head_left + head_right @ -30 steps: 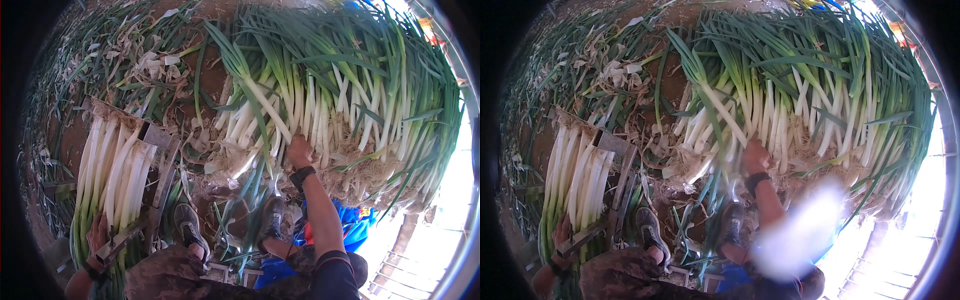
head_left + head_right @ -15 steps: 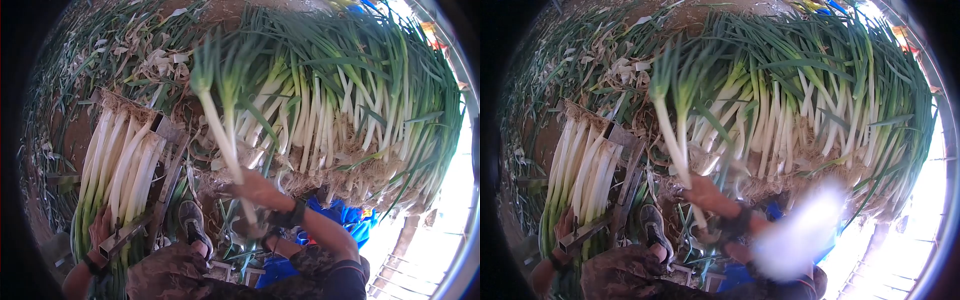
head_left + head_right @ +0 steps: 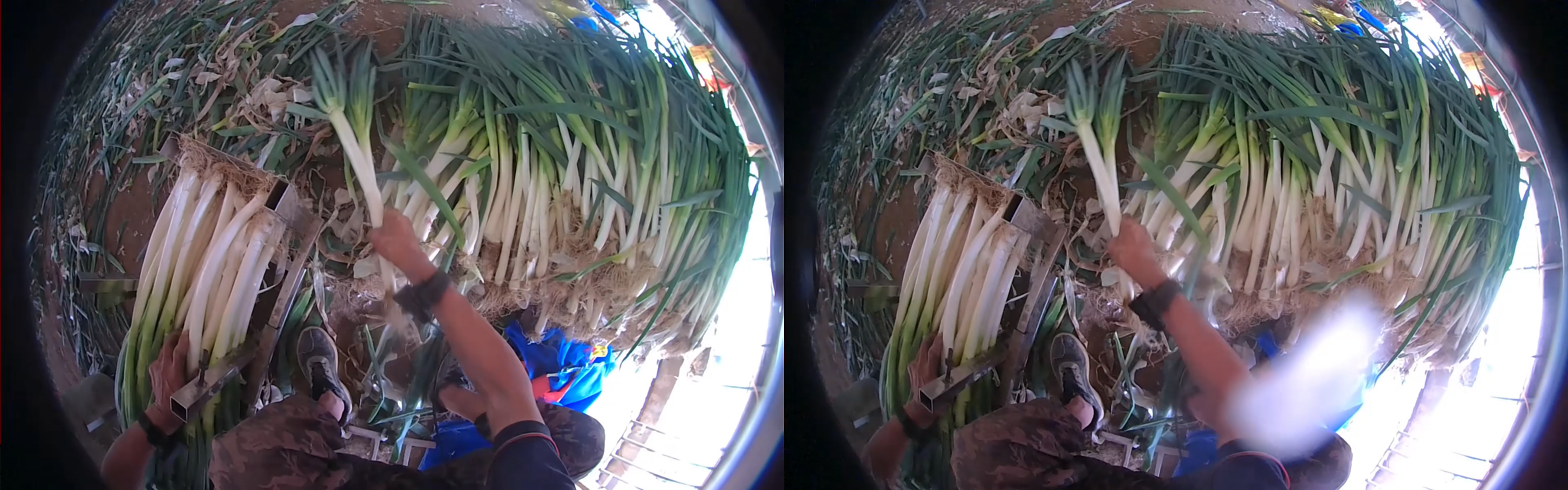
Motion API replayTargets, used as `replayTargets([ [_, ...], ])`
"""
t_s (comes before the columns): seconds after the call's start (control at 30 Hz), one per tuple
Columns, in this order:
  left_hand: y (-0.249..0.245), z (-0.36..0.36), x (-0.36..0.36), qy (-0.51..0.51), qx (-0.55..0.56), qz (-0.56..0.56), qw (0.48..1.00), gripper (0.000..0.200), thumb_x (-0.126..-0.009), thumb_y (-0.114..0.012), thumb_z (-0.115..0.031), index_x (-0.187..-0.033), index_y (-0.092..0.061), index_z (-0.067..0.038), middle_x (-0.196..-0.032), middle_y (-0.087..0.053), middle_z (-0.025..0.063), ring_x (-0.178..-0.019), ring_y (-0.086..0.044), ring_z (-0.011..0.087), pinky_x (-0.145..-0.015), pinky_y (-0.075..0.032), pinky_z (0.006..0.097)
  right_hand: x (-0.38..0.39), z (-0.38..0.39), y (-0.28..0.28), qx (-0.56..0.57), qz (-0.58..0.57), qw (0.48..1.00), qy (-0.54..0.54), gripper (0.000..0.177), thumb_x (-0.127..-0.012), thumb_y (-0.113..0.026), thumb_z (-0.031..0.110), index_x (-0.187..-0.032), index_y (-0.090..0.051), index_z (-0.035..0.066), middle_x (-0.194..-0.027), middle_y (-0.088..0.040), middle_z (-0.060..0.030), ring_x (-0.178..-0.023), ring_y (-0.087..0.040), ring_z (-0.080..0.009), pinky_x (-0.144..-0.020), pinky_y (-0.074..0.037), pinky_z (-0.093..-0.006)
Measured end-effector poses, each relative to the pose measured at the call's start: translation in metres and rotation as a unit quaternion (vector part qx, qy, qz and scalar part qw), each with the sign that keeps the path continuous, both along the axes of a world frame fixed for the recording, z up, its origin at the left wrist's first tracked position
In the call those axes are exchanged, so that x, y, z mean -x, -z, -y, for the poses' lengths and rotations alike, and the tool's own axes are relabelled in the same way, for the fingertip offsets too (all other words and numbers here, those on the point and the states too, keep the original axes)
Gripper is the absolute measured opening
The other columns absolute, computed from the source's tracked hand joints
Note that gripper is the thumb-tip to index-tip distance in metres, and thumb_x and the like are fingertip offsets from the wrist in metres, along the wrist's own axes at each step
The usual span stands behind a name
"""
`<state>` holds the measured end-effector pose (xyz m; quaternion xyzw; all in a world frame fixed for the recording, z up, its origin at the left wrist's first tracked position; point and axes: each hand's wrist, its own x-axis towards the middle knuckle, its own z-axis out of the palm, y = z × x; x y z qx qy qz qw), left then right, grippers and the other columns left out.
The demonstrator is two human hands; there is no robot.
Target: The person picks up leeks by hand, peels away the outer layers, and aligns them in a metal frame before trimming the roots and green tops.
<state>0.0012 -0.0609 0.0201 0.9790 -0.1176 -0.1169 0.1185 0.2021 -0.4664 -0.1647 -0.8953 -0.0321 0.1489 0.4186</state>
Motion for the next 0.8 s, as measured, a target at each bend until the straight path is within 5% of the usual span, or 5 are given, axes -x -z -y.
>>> replayTargets([
  [0.07, 0.005, -0.007, 0.004, -0.027, 0.007, -0.032, 0.999, 0.077, -0.083, -0.069, -0.043, -0.141, -0.039, -0.004, -0.130, -0.050, 0.0233, -0.110, -0.056, 0.0435, -0.086, -0.046, 0.0511, -0.020, -0.005, -0.001, 0.119, 0.087, 0.987, 0.057, 0.028, -0.080, -0.062, 0.012, -0.101, -0.058, -0.006, -0.083, -0.064, -0.0227, -0.078, -0.067, -0.0357, -0.070, -0.055, -0.0478],
  [0.23, 0.005, -0.007, 0.006, -0.001, -0.031, 0.006, 1.000, 0.068, -0.083, -0.063, -0.033, -0.140, -0.040, -0.003, -0.126, -0.051, 0.0244, -0.102, -0.058, 0.0442, -0.077, -0.046, 0.0507, -0.043, 0.033, 0.011, 0.245, -0.015, 0.954, 0.173, 0.035, -0.082, -0.066, 0.021, -0.105, -0.061, -0.005, -0.102, -0.064, -0.0257, -0.098, -0.065, -0.0426, -0.082, -0.054, -0.0489],
  [0.33, 0.008, -0.008, 0.007, -0.007, -0.031, -0.002, 1.000, 0.066, -0.084, -0.061, -0.033, -0.139, -0.040, -0.003, -0.127, -0.050, 0.0245, -0.104, -0.057, 0.0442, -0.077, -0.045, 0.0508, -0.051, 0.031, 0.009, 0.290, -0.052, 0.944, 0.149, 0.060, -0.079, -0.073, 0.033, -0.116, -0.054, -0.011, -0.115, -0.059, -0.0294, -0.104, -0.064, -0.0421, -0.086, -0.052, -0.0503],
  [0.63, 0.000, -0.012, 0.009, -0.034, -0.008, -0.040, 0.999, 0.068, -0.081, -0.064, -0.027, -0.140, -0.039, -0.003, -0.133, -0.048, 0.0248, -0.113, -0.053, 0.0424, -0.087, -0.042, 0.0493, -0.051, 0.021, 0.031, 0.394, 0.032, 0.905, 0.157, 0.058, -0.079, -0.059, 0.013, -0.127, -0.041, -0.014, -0.119, -0.057, -0.0292, -0.100, -0.065, -0.0412, -0.085, -0.052, -0.0486],
  [0.8, -0.001, -0.014, 0.006, -0.025, 0.030, -0.031, 0.999, 0.067, -0.081, -0.064, -0.024, -0.139, -0.040, -0.003, -0.134, -0.048, 0.0251, -0.114, -0.053, 0.0434, -0.088, -0.042, 0.0514, -0.033, 0.064, -0.016, 0.343, -0.039, 0.929, 0.134, 0.038, -0.071, -0.067, 0.023, -0.091, -0.066, -0.010, -0.095, -0.069, -0.0268, -0.085, -0.069, -0.0364, -0.080, -0.054, -0.0454],
])
